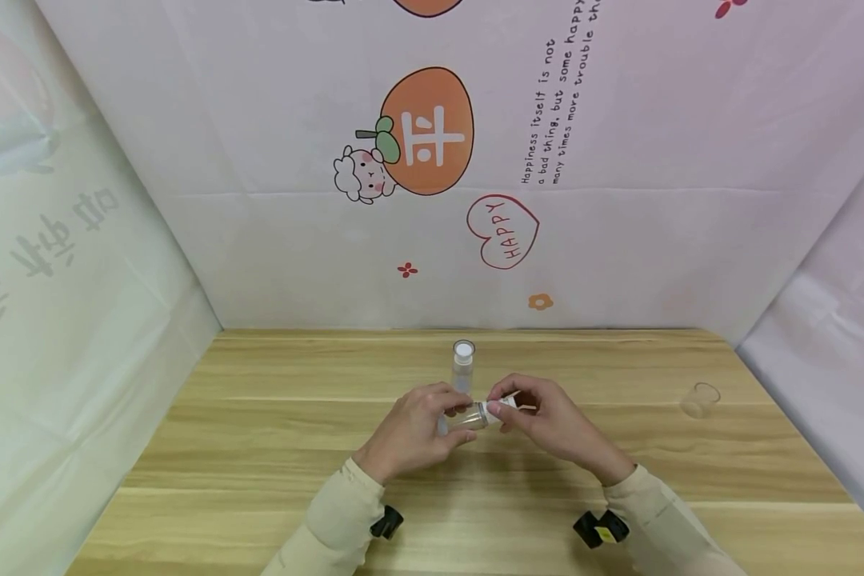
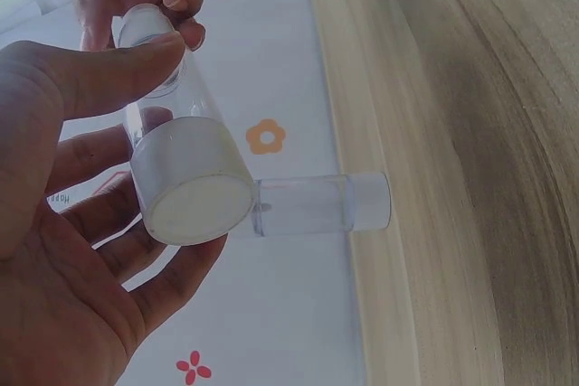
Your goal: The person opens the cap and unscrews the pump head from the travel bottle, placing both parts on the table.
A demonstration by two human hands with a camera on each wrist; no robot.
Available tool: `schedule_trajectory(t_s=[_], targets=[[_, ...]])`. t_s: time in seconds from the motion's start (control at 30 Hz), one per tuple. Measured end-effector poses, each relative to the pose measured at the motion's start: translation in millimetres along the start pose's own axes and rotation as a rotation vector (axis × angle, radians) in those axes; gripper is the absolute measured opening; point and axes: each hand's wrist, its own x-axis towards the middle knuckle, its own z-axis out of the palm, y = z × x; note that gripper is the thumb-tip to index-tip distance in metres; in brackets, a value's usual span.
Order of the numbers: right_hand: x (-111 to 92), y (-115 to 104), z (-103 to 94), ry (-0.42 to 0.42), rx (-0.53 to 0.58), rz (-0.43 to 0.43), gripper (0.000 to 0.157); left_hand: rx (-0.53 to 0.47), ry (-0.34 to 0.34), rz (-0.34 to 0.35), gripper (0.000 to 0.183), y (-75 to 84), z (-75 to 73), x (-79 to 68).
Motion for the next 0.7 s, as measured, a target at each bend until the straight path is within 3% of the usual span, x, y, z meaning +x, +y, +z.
schedule_trajectory(t_s=[0.3,0.53,0.7], targets=[[0.3,-0.1,-0.2,0.012,-0.019,-0.015,0.010,-0.006,-0.002,0.001,0.034,-0.6,-0.4,0.2],[1.9,0.2,-0.9,0.012,-0.075,0.002,0.020,-0.006,0.009,0.007,0.034,-1.3,-1.0,-0.5],[1.1,-0.3,-4.9,-0.039,-0.082,0.058,0.031,-0.011,0.015,0.013,0.034,-1.4,-2.0,-0.2]])
